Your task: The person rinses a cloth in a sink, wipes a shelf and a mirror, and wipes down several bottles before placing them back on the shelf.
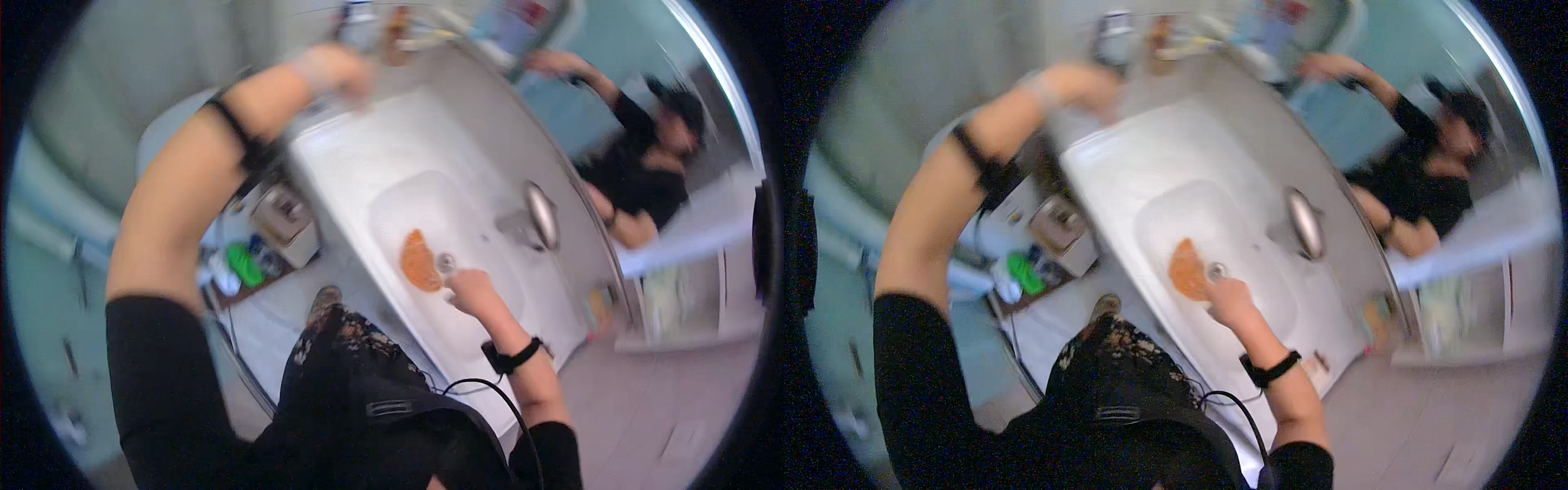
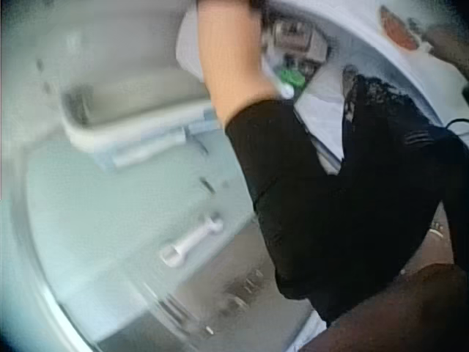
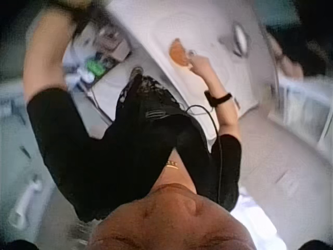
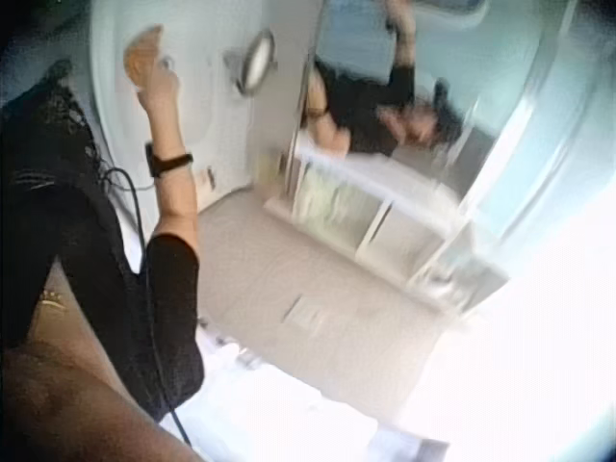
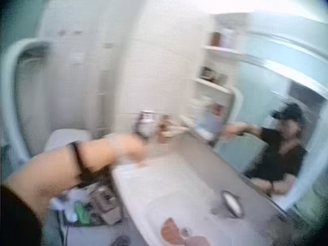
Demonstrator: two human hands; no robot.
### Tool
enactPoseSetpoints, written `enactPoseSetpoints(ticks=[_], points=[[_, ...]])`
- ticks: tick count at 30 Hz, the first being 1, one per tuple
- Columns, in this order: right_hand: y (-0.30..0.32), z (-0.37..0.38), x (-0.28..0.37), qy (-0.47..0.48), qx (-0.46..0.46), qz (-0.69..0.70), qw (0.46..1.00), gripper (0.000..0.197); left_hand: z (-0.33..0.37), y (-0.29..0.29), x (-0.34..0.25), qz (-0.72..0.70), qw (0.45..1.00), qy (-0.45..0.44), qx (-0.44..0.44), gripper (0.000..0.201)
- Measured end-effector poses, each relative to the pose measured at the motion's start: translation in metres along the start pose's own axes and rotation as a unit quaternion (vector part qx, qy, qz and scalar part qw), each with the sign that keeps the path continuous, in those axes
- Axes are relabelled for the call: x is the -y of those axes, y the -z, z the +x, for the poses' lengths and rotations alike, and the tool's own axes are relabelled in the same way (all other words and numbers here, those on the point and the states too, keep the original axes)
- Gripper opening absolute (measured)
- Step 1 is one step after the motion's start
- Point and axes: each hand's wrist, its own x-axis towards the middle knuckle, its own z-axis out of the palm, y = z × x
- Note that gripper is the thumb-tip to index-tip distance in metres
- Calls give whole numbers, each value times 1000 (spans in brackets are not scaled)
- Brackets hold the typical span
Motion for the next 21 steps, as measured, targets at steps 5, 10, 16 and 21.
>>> enactPoseSetpoints(ticks=[5, 10, 16, 21], points=[[98, -28, 59, 86, -182, 69, 977, 18, 21, -83, 18, -45, 990, -99, -90, 49], [203, -129, 102, 93, -294, 7, 951, 14, 45, -94, -21, -85, 985, -142, -42, 48], [223, -183, 107, 118, -327, -29, 937, 13, 61, -78, -95, -90, 973, -209, -39, 43], [200, -164, 87, 161, -344, -11, 925, 13, 86, -87, -120, -124, 960, -245, -49, 41]])
